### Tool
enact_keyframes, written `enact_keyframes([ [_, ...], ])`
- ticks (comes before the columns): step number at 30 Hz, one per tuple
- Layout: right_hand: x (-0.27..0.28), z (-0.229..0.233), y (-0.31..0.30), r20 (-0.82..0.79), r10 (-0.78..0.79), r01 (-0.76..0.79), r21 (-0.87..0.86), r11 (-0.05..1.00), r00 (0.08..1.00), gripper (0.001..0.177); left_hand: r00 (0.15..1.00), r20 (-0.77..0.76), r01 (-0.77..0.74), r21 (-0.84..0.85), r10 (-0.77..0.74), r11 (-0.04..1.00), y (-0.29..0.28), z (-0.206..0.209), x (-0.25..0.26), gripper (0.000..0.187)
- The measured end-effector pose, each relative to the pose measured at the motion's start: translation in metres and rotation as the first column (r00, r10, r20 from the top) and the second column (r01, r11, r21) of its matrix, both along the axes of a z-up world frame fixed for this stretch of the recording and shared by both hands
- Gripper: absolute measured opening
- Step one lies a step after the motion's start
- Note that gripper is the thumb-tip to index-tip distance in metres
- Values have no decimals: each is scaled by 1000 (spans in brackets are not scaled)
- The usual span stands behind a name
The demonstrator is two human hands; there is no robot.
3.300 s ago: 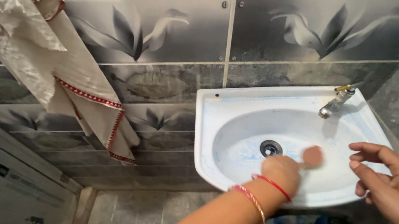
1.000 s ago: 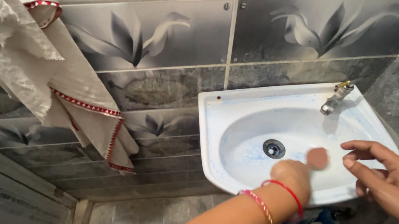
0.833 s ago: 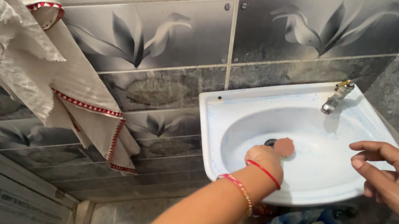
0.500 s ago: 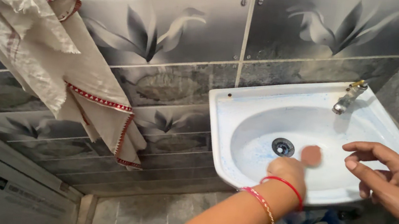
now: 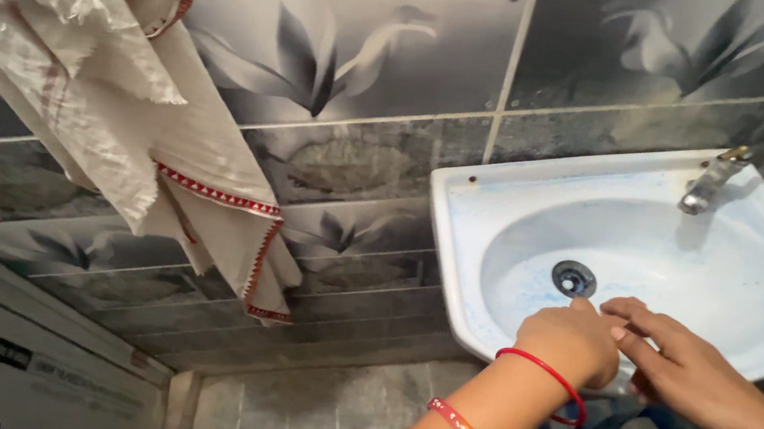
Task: The person scrubs the interior of a white bathroom sink using a pink-handled brush. They move the brush in circular motions around the basin and near the drain while water runs from the faucet. The person also briefly rinses the brush under the stream.
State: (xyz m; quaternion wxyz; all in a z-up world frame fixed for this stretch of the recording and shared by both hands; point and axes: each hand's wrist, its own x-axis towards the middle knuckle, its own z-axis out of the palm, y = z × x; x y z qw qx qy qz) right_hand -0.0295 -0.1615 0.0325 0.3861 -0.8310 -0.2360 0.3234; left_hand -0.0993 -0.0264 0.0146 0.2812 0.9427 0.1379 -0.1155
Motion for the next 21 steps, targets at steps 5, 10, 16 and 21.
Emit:
enact_keyframes([
  [5, -3, -18, 17, -163, -123, 132, 47, 990, 979, 46, 992, -88, -120, -389, 93, 913, 23, -2, -1, 75],
  [10, -4, -23, 36, -174, -156, 167, 54, 984, 972, 51, 996, 92, 46, -509, 1, 860, 33, -19, -8, 60],
  [16, 25, -34, 37, -96, -126, 114, -123, 986, 987, 44, 947, 197, 321, -619, -254, 716, 42, -56, -2, 56],
  [21, 68, -70, 22, 369, 120, 76, -476, 876, 922, 44, 918, 214, 384, -687, -333, 617, 33, -84, 8, 67],
])
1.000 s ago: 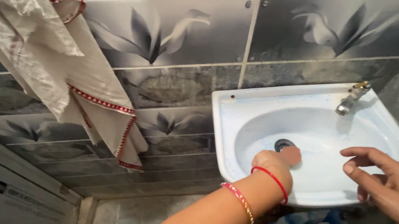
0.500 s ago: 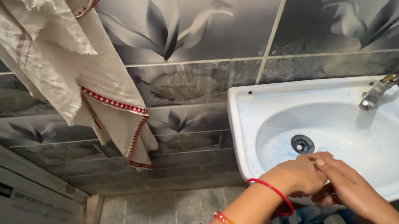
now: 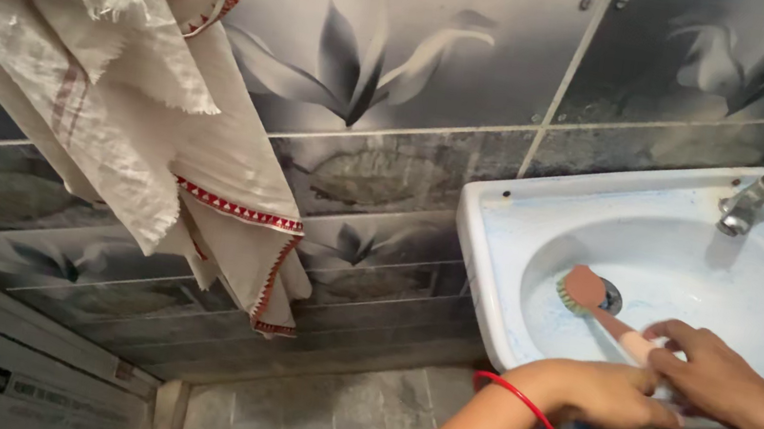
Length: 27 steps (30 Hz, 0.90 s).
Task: The person scrubs the interior of a white bathroom sink using a pink-handled brush. They move the brush in circular motions around the basin and near the drain while water runs from the faucet. The person also briefly rinses the brush under the stream.
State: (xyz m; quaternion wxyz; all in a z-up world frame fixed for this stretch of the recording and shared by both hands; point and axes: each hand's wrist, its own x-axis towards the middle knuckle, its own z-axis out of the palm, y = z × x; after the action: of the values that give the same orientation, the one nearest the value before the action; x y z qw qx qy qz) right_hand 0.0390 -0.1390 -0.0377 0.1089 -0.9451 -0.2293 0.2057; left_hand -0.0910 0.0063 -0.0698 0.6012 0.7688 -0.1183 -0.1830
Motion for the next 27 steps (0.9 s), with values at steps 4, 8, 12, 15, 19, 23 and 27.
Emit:
enact_keyframes([
  [4, 16, -12, -11, 133, -163, 204, -405, 891, 978, 45, 983, 168, -122, 304, 73, 945, 21, 14, -9, 69],
  [8, 13, 14, -21, 34, -43, 54, -474, 879, 998, 46, 864, 202, -500, 238, 461, 833, 77, 63, -42, 56],
  [12, -37, 67, 23, -20, 100, -97, -477, 873, 995, 43, 631, 185, -766, -3, 753, 643, 112, 106, -64, 45],
  [15, -61, 82, 65, 144, 103, -27, -454, 891, 984, 40, 501, 225, -843, -92, 836, 530, 127, 124, -67, 39],
  [19, -25, 51, 45, 378, 28, 128, -379, 917, 925, 36, 469, 176, -856, -151, 865, 495, 133, 129, -67, 35],
  [23, 48, 20, -16, 383, 87, 141, -529, 837, 919, 30, 428, 214, -875, -146, 878, 462, 135, 123, -70, 33],
  [27, 16, 52, 3, 9, 122, -96, -562, 822, 992, 37, 391, 192, -888, -179, 900, 423, 133, 123, -65, 30],
])
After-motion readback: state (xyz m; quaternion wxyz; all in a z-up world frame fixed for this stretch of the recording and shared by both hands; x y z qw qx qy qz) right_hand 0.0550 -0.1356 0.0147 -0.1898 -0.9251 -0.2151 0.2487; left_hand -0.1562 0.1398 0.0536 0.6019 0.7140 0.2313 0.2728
